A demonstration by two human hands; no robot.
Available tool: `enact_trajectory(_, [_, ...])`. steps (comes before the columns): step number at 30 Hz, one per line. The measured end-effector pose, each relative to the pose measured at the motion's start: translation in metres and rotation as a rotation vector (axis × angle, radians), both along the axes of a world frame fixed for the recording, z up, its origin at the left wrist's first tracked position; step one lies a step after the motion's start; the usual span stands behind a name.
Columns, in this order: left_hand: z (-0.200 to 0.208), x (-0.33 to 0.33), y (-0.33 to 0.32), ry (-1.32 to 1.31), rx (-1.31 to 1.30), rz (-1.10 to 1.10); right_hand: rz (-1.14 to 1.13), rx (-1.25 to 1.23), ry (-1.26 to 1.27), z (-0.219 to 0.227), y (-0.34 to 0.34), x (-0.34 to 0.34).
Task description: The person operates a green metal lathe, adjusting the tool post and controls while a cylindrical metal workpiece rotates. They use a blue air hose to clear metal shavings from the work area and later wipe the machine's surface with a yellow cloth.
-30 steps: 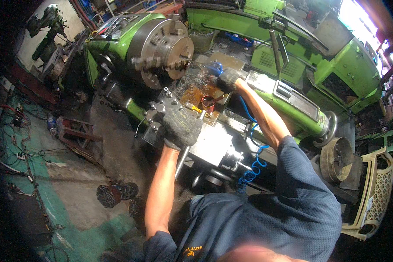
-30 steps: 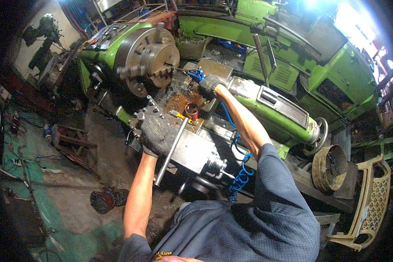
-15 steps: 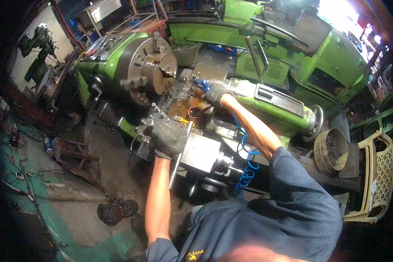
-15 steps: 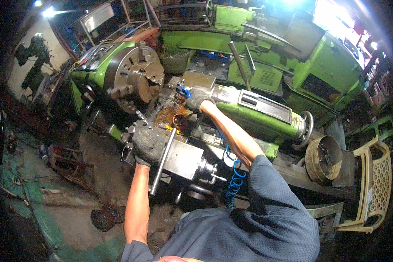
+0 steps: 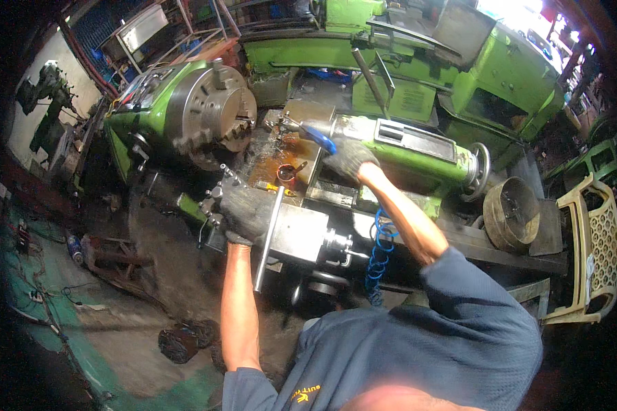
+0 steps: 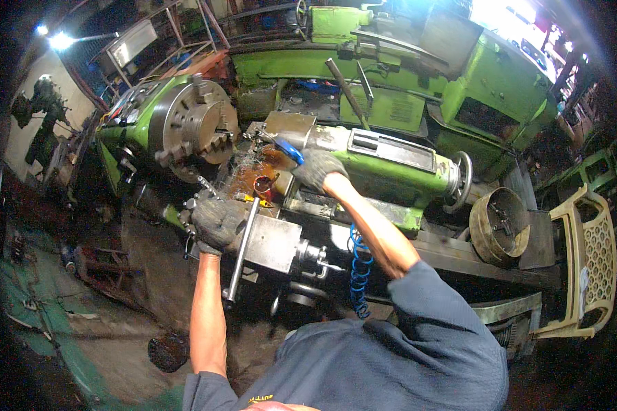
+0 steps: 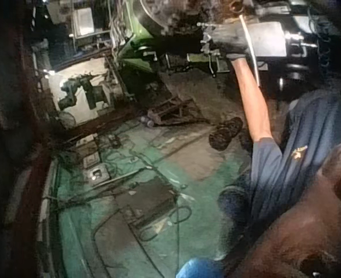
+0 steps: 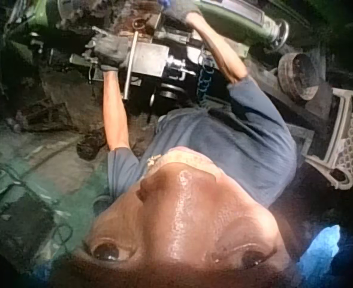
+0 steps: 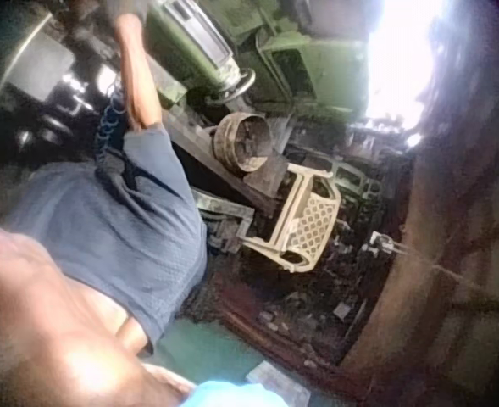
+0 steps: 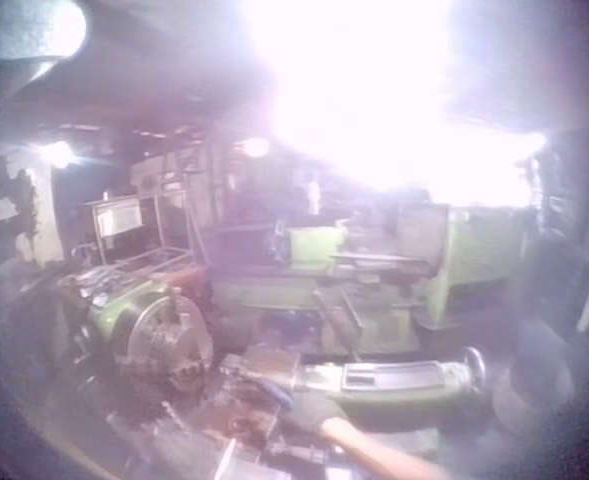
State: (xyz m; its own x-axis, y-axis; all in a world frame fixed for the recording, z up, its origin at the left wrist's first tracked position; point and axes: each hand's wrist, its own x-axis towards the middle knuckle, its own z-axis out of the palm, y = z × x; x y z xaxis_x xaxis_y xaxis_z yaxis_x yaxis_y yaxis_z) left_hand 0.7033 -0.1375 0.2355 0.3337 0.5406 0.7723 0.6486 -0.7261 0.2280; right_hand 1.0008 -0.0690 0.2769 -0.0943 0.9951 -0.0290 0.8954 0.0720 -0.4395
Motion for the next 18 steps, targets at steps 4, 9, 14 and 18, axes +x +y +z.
enact_trajectory(4, [0.018,0.006,-0.012,-0.266,-0.126,-0.055,-0.244,-0.038,0.124,0.011,-0.123,0.047])
enact_trajectory(9, [0.038,0.013,-0.009,0.07,0.028,0.043,-0.788,0.15,0.229,-0.046,-0.283,0.128])
enact_trajectory(14, [0.044,0.016,-0.015,0.007,0.01,0.0,-1.131,0.454,0.655,-0.13,-0.342,0.234])
enact_trajectory(18, [0.042,0.011,-0.012,0.028,-0.001,0.023,-1.323,0.411,0.788,-0.187,-0.326,0.322])
